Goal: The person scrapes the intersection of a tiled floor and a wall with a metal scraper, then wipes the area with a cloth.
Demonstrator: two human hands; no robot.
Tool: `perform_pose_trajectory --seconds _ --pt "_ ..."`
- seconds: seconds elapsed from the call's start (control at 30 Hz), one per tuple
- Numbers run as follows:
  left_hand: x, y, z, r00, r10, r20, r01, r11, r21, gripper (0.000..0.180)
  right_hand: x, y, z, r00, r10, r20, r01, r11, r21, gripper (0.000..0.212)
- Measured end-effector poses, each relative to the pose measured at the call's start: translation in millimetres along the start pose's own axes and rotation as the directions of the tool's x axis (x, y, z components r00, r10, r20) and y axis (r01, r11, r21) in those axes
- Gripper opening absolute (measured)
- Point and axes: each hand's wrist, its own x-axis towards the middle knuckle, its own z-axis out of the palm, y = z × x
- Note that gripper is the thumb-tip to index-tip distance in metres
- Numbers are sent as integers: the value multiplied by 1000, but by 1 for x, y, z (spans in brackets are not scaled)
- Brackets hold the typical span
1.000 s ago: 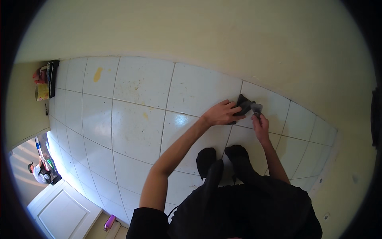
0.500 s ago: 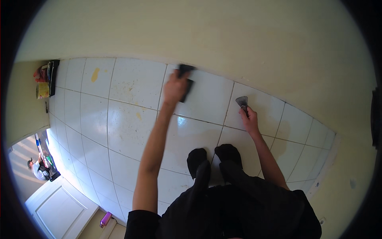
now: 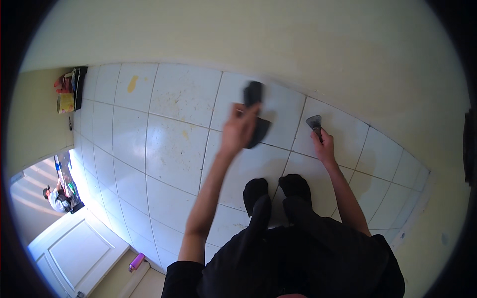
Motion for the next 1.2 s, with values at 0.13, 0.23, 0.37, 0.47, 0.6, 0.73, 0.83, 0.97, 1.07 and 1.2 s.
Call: perform_pose_trajectory --seconds 0.13,0.23,0.37,0.47,0.6,0.73,0.83,0.97,1.07,1.2 --pt "-46 10 85 979 198 42 -202 964 175 45 0 -2 4 1000 3 -9 -3 999 32 22" --pt "-53 6 98 961 273 44 -275 926 259 47 -1 2 3 1000 21 1 -21 1000 15 21" --pt "-35 -51 58 976 218 7 -202 894 400 46 -2 -2 1 1000 6 -12 -6 1000 3 21" --pt "-8 -99 6 976 35 -215 75 871 485 42 -1 2 -1 1000 -10 -30 10 1000 -19 22" --pt "9 -136 -56 818 -246 -520 400 893 207 34 0 -6 1 1000 31 3 -31 1000 -6 22" --pt "3 -98 -61 806 -190 -561 294 950 101 34 -4 -20 -12 986 126 105 -122 992 -44 18" --pt "-13 -74 -42 887 -185 -424 216 976 26 35 -3 -41 -19 990 -55 127 74 986 -147 24" --pt "-27 -60 -5 992 -2 -125 22 986 163 33 4 -92 -48 895 -254 367 409 794 -449 34" --pt "-29 -67 5 999 44 -11 -38 941 338 28 17 -131 -65 832 -148 535 472 695 -542 35" --pt "-11 -64 10 1000 11 19 -18 894 447 14 35 -145 -67 766 -128 630 571 585 -576 34"
